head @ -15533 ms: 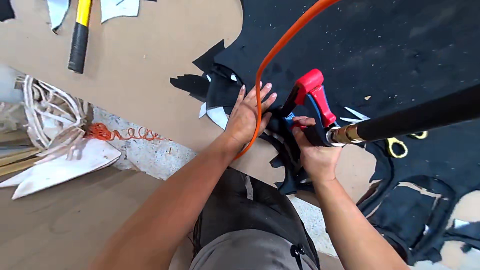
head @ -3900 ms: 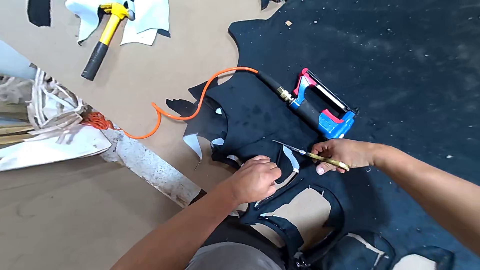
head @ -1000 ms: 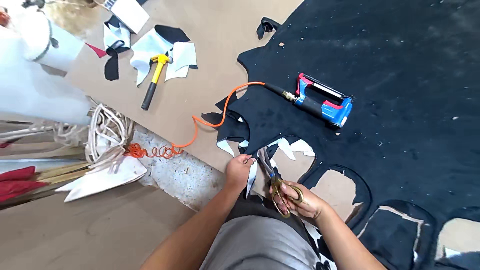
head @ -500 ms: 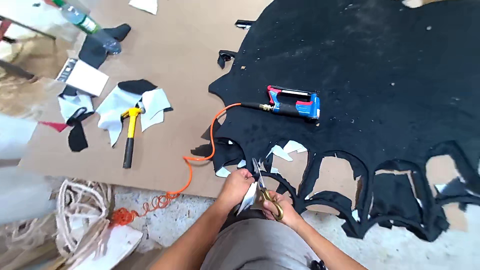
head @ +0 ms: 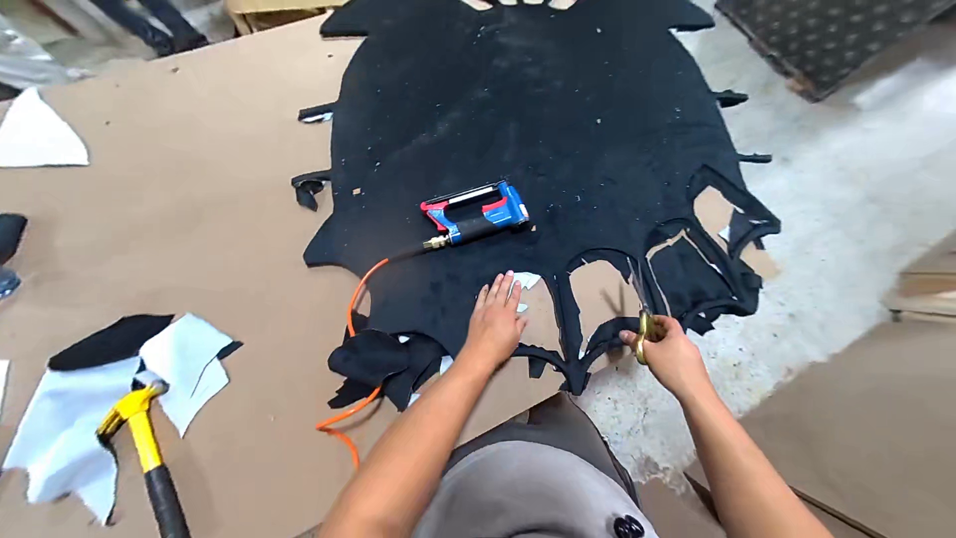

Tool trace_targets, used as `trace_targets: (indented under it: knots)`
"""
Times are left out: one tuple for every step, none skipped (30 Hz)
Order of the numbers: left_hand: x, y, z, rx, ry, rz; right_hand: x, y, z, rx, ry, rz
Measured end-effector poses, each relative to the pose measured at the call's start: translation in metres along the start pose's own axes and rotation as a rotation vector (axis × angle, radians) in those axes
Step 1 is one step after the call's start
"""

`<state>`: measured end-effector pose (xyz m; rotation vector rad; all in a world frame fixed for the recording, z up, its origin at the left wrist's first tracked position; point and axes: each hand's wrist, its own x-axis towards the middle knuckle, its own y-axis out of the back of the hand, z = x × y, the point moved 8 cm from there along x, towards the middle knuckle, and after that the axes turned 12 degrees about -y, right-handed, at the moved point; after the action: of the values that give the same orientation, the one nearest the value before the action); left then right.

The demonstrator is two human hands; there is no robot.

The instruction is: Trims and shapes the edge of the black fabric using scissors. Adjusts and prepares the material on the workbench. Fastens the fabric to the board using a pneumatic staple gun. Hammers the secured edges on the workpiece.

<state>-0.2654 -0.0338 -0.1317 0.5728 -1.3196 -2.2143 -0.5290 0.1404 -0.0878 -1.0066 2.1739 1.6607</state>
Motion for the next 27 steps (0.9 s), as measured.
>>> trace_targets:
  knots:
    - [0.008, -0.019, 0.002, 0.017, 0.01, -0.019, 0.006, 0.003, -0.002, -0.012, -0.011, 0.022]
    - [0.008, -0.033, 0.003, 0.034, 0.024, -0.032, 0.011, 0.006, -0.005, -0.03, -0.021, 0.036]
    - [0.003, -0.04, 0.005, 0.042, 0.03, -0.05, 0.016, 0.008, -0.009, -0.061, -0.016, 0.051]
    - [-0.003, -0.042, 0.005, 0.038, 0.02, -0.068, 0.023, 0.01, -0.015, -0.092, -0.003, 0.067]
    - [-0.009, -0.041, 0.004, 0.028, -0.01, -0.087, 0.03, 0.011, -0.022, -0.113, 0.014, 0.089]
    - [-0.017, -0.037, 0.003, -0.001, -0.041, -0.106, 0.038, 0.012, -0.028, -0.126, 0.035, 0.11]
    - [-0.023, -0.032, 0.001, -0.042, -0.069, -0.098, 0.047, 0.013, -0.034, -0.134, 0.061, 0.13]
    - [-0.028, -0.025, -0.002, -0.07, -0.085, -0.055, 0.057, 0.014, -0.041, -0.144, 0.089, 0.145]
    - [-0.031, -0.016, -0.005, -0.073, -0.074, 0.014, 0.068, 0.015, -0.048, -0.158, 0.125, 0.16]
    - [-0.032, -0.009, -0.008, -0.058, -0.03, 0.08, 0.078, 0.014, -0.056, -0.176, 0.168, 0.171]
    - [-0.03, -0.006, -0.013, -0.026, 0.054, 0.112, 0.088, 0.012, -0.063, -0.203, 0.212, 0.173]
    - [-0.025, -0.005, -0.017, 0.005, 0.159, 0.118, 0.097, 0.009, -0.072, -0.248, 0.254, 0.166]
    - [-0.02, -0.008, -0.019, 0.021, 0.259, 0.116, 0.102, 0.005, -0.081, -0.298, 0.299, 0.157]
    - [-0.015, -0.01, -0.019, 0.011, 0.347, 0.117, 0.102, 0.003, -0.092, -0.343, 0.349, 0.166]
    - [-0.01, -0.01, -0.018, -0.014, 0.426, 0.125, 0.096, 0.002, -0.106, -0.368, 0.408, 0.181]
    - [-0.006, -0.009, -0.018, -0.033, 0.484, 0.133, 0.084, 0.0, -0.123, -0.375, 0.482, 0.198]
    - [-0.004, -0.008, -0.019, -0.051, 0.508, 0.125, 0.069, -0.008, -0.14, -0.38, 0.578, 0.193]
    - [-0.004, -0.008, -0.02, -0.052, 0.495, 0.107, 0.051, -0.025, -0.154, -0.406, 0.686, 0.14]
    - [-0.006, -0.008, -0.02, -0.042, 0.462, 0.083, 0.034, -0.052, -0.163, -0.439, 0.805, 0.054]
    - [-0.009, -0.009, -0.021, -0.032, 0.425, 0.061, 0.018, -0.084, -0.17, -0.461, 0.941, -0.031]
    - [-0.013, -0.01, -0.021, -0.026, 0.401, 0.045, 0.005, -0.115, -0.172, -0.487, 1.061, -0.092]
    - [-0.017, -0.011, -0.02, -0.033, 0.403, 0.03, -0.002, -0.141, -0.173, -0.517, 1.147, -0.115]
    - [-0.024, -0.01, -0.018, -0.074, 0.439, 0.006, -0.005, -0.158, -0.175, -0.519, 1.195, -0.112]
    - [-0.035, -0.007, -0.016, -0.146, 0.493, -0.01, -0.007, -0.167, -0.179, -0.494, 1.201, -0.11]
    - [-0.049, -0.001, -0.013, -0.229, 0.554, -0.014, -0.008, -0.172, -0.185, -0.457, 1.187, -0.109]
    - [-0.067, 0.007, -0.01, -0.313, 0.626, 0.006, -0.006, -0.173, -0.191, -0.431, 1.16, -0.113]
    - [-0.087, 0.021, -0.009, -0.383, 0.699, 0.068, -0.003, -0.173, -0.195, -0.421, 1.132, -0.113]
